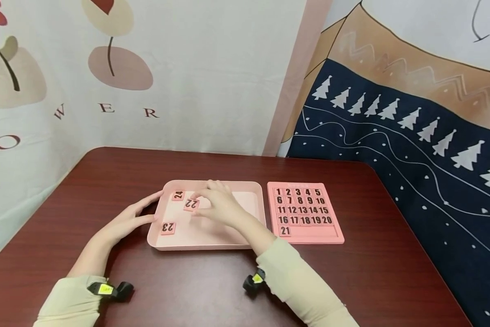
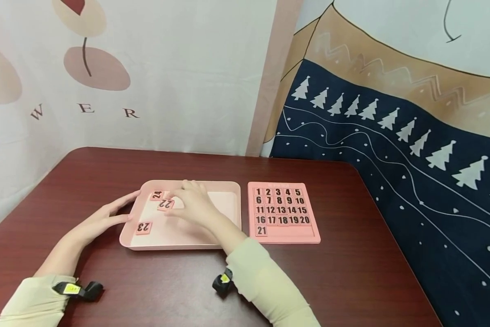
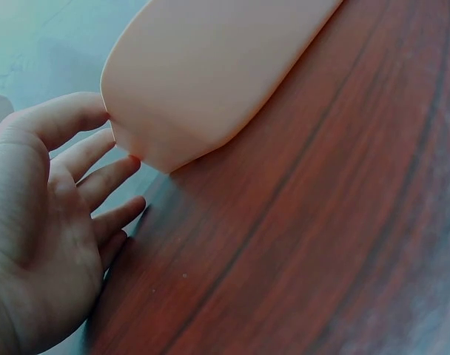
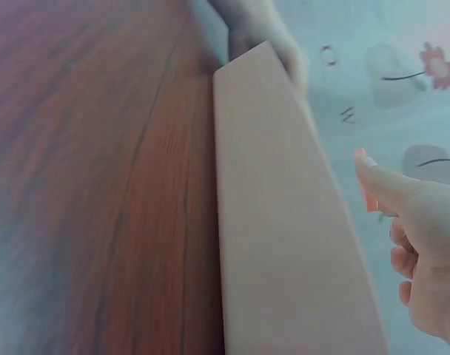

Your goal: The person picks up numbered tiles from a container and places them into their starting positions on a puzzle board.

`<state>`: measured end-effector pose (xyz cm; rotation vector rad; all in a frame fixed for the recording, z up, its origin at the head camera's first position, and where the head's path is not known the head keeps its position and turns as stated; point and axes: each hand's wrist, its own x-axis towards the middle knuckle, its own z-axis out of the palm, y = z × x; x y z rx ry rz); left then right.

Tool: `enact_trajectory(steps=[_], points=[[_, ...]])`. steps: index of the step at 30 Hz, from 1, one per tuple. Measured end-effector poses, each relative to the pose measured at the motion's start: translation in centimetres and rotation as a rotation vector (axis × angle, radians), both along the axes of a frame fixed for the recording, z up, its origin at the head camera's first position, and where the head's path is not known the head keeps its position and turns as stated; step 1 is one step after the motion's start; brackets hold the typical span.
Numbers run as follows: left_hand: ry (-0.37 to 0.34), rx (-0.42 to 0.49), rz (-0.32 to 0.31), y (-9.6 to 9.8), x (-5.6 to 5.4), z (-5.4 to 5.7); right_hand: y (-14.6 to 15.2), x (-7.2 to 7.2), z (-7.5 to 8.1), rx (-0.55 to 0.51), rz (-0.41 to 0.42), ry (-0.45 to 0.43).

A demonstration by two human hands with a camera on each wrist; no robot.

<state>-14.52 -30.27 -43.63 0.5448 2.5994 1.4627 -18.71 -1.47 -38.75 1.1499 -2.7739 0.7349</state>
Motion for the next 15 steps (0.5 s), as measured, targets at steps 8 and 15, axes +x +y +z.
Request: enact_trajectory(steps=[8, 15], points=[[0.014, 0.005, -0.002, 0.0, 0.0, -0.1, 5.7, 2.1, 0.8, -0.196, -0.014, 0.041], [0.019, 0.022, -0.009, 0.0, 0.0, -0.1, 10.5, 3.6, 0.1, -0.260, -0.088, 0.075]])
